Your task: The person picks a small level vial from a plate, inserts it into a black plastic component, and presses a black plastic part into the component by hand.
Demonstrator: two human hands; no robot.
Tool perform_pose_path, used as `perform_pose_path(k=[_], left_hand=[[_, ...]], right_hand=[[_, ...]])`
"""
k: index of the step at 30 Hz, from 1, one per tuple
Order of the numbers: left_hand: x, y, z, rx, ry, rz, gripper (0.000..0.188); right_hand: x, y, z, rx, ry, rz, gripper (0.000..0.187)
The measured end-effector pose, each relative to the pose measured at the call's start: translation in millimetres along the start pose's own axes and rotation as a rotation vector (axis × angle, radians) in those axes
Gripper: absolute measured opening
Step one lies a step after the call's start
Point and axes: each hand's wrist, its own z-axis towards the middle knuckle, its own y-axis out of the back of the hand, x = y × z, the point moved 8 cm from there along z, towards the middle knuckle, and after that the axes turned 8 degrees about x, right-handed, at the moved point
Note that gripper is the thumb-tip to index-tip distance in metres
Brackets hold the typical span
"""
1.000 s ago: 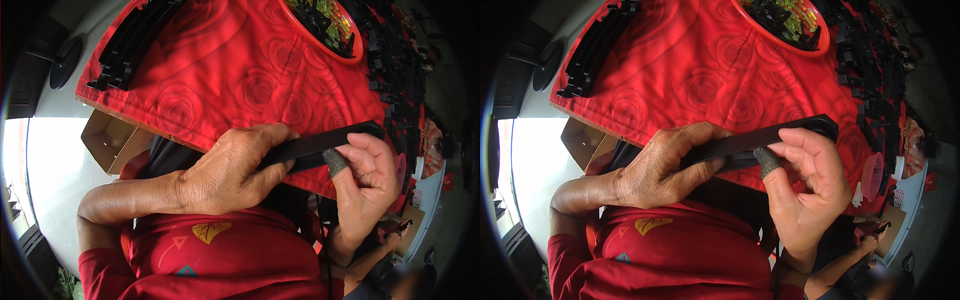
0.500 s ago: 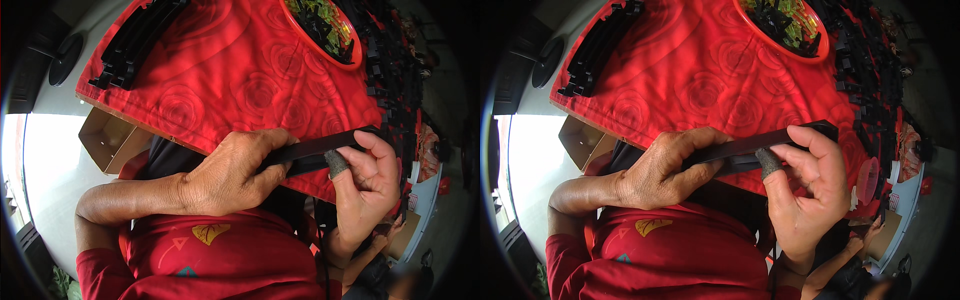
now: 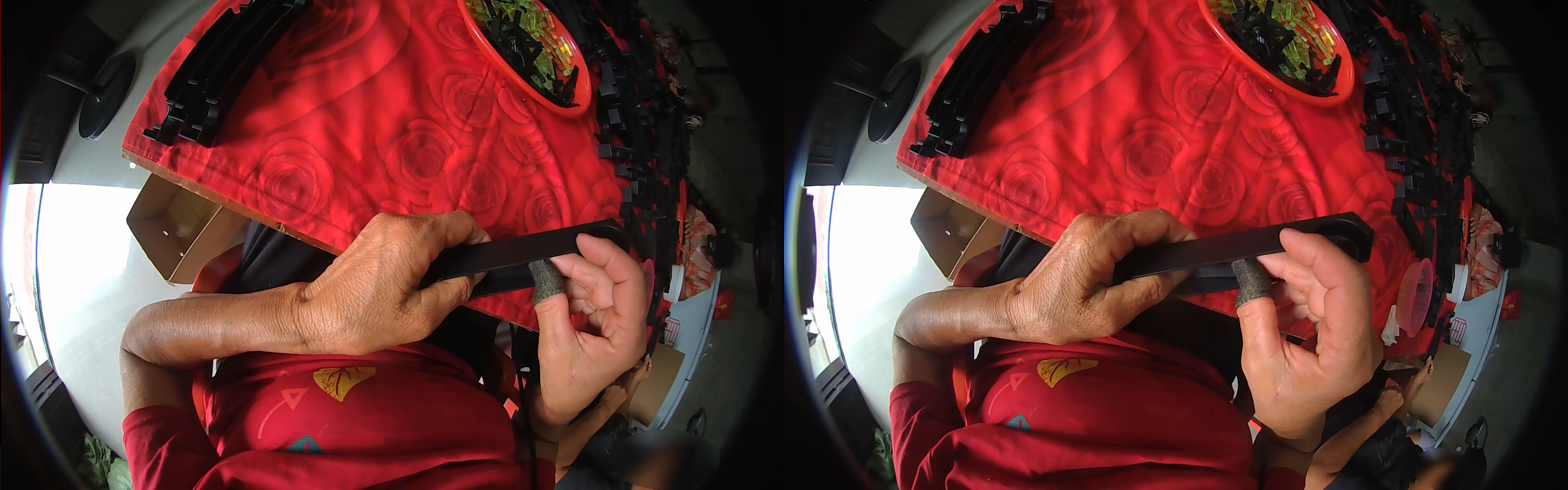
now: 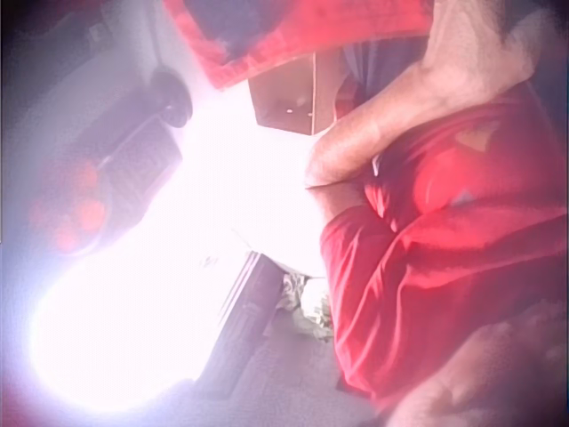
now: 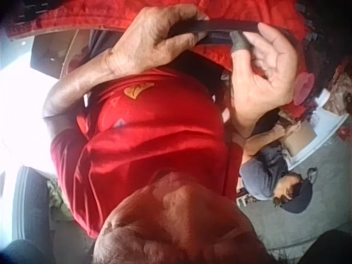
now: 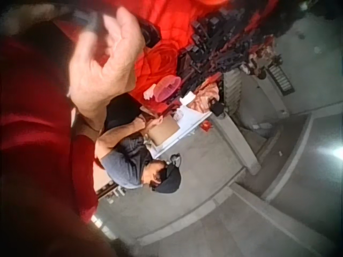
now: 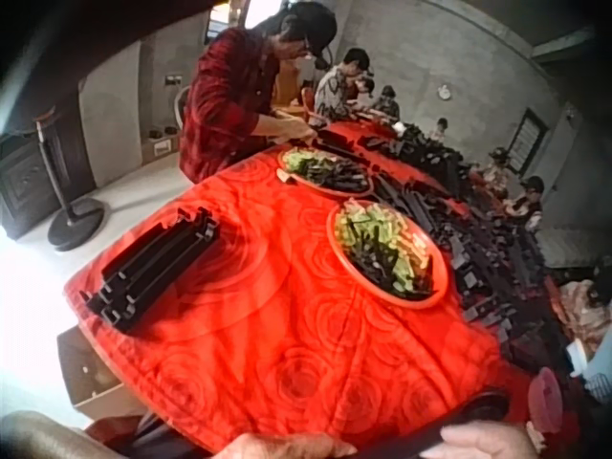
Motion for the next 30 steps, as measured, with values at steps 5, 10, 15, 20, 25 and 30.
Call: perform_pose_path(k=[5,10,15,20,25,30], left_hand=[[-2.4,-0.5,2.3,0.025,0.019,-0.005,0.023],[-6.3,-1.8,0.3,0.022,0.026,0.016,0.022],[-1.1,-3.7,-1.6,0.029,0.083,-0.004,0.025],[3.6,-4.5,2.1,0.067,0.131,0.025,0.030],[1.2,-6.5,-0.1,0.053,0.084,0.061,0.034],[-3.5,-7.4,1.2,0.063,0.076,0.057,0.036]], right_hand=[[6.9,2.2,1.1,-0.001,-0.054,-0.086,0.049],[21.7,5.3,2.8,0.015,0.012,-0.223,0.047],[35.0,7.2,20.7,0.096,0.281,-0.472,0.047],[36.2,-7.6,46.5,0.357,0.388,-0.508,0.040],[18.9,-25.3,54.5,0.627,0.447,-0.348,0.038],[5.5,-31.4,55.8,0.754,0.306,-0.167,0.040]])
